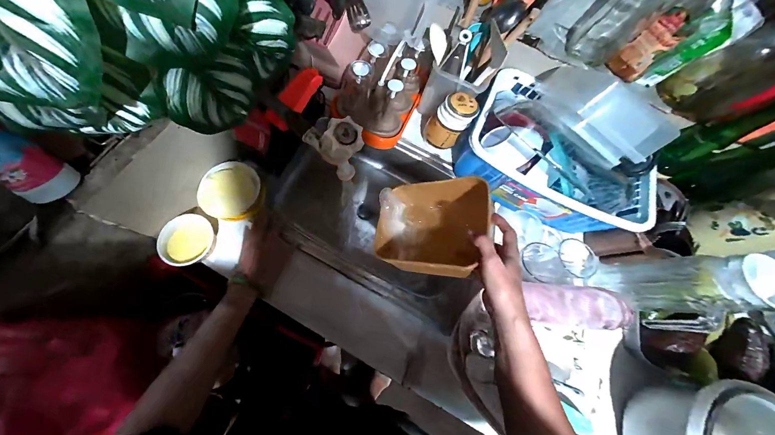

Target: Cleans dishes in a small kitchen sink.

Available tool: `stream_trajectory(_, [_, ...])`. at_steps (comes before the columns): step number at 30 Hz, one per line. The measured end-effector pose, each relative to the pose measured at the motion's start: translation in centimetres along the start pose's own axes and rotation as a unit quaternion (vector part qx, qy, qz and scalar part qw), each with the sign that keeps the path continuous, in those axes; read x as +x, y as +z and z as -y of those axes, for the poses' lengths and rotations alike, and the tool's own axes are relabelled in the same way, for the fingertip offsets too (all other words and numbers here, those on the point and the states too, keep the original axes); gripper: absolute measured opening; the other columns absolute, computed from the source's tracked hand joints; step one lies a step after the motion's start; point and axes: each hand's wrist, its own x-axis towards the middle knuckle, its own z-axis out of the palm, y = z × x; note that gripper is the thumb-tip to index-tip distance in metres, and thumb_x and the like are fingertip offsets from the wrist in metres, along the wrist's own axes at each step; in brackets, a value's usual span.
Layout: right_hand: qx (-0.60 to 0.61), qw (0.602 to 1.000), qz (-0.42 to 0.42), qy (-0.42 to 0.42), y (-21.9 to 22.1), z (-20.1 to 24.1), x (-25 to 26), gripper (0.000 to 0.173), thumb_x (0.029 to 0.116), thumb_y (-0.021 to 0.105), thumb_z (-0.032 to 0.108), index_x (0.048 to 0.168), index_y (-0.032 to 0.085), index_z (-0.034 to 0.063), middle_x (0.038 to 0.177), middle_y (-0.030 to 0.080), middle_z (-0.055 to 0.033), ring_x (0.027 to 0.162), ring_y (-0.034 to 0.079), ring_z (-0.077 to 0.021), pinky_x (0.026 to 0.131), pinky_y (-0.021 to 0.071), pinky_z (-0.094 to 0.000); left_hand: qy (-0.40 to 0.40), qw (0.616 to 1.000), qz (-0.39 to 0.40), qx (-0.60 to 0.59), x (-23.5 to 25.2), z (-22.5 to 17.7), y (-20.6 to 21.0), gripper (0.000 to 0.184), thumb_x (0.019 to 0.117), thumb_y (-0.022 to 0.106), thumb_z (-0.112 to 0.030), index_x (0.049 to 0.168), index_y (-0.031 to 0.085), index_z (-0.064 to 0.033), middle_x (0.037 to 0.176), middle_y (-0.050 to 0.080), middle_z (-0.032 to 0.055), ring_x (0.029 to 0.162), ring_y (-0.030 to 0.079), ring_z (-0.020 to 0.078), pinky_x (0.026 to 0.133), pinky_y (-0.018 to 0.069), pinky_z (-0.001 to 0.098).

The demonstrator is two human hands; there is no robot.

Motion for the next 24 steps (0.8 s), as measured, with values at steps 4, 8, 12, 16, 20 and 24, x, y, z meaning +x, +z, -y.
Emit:
stream_trajectory(4, [-0.032, 0.999, -0.03, -0.028, -0.2, -0.5, -1.8, 0.06, 0.1004, 0.06, 0.023, 0.156, 0.037, 0.0173, 0.119, 0.064, -0.0182, 0.088, 0.064, -0.0237, 0.079, 0.0538, -0.0457, 0.048, 0.995, 0.038, 0.075, 0.1, 3.1, -0.4, 0.076, 0.0969, 0.055, -0.058, 0.153, 0.048, -0.007, 0.159, 0.038, 0.0248, 0.15, 0.033, 0.0429, 0.121, 0.0164, 0.0676])
stream_trajectory(8, [-0.006, 0.999, -0.041, -0.034, -0.3, -1.3, -3.0, 0.062, 0.101, 0.059, 0.024, 0.158, 0.034, 0.0196, 0.126, 0.064, -0.0163, 0.097, 0.066, -0.022, 0.085, 0.0547, -0.0454, 0.122, 0.979, 0.125, 0.103, -1.2, 2.1, 0.6, 0.091, 0.0915, 0.046, -0.076, 0.157, 0.041, -0.0128, 0.164, 0.027, 0.0275, 0.153, 0.019, 0.0481, 0.123, 0.0114, 0.0659])
stream_trajectory(12, [0.003, 0.998, -0.06, -0.018, -1.8, -1.6, -3.7, 0.059, 0.1014, 0.059, 0.029, 0.156, 0.038, 0.018, 0.123, 0.065, -0.0166, 0.097, 0.067, -0.0208, 0.083, 0.0557, -0.0424, 0.222, 0.959, 0.178, 0.008, -5.6, -5.8, 4.5, 0.103, 0.0749, 0.062, -0.084, 0.153, 0.049, -0.0179, 0.163, 0.032, 0.0242, 0.152, 0.026, 0.0457, 0.122, 0.0195, 0.0656])
stream_trajectory(16, [-0.025, 0.997, -0.071, -0.03, -3.4, -2.1, -4.7, 0.065, 0.0989, 0.061, 0.035, 0.157, 0.037, 0.0181, 0.132, 0.062, -0.0159, 0.105, 0.066, -0.02, 0.091, 0.0548, -0.0427, 0.239, 0.926, 0.289, -0.049, -8.2, -17.6, 10.4, 0.104, 0.0786, 0.067, -0.075, 0.16, 0.036, -0.0178, 0.168, 0.021, 0.0216, 0.157, 0.014, 0.0395, 0.125, 0.0081, 0.0607])
stream_trajectory(20, [-0.069, 0.989, -0.112, -0.065, -4.5, -1.8, -5.6, 0.069, 0.0979, 0.062, 0.032, 0.157, 0.035, 0.0108, 0.133, 0.061, -0.0185, 0.102, 0.068, -0.0173, 0.085, 0.0583, -0.0362, 0.213, 0.918, 0.334, -0.028, -6.5, -25.2, 13.7, 0.064, 0.1002, 0.055, -0.037, 0.156, 0.041, -0.0089, 0.159, 0.042, 0.02, 0.15, 0.033, 0.0391, 0.123, 0.0182, 0.0593])
stream_trajectory(24, [-0.188, 0.951, -0.151, -0.194, -4.6, -1.2, -6.1, 0.076, 0.0946, 0.065, 0.036, 0.154, 0.037, -0.0011, 0.143, 0.055, -0.0269, 0.126, 0.06, -0.0282, 0.104, 0.0515, -0.0429, -0.007, 0.889, 0.45, -0.086, -1.1, -27.5, 12.5, 0.044, 0.1033, 0.053, -0.03, 0.132, 0.063, 0.0007, 0.136, 0.062, 0.024, 0.131, 0.056, 0.0394, 0.109, 0.043, 0.0568])
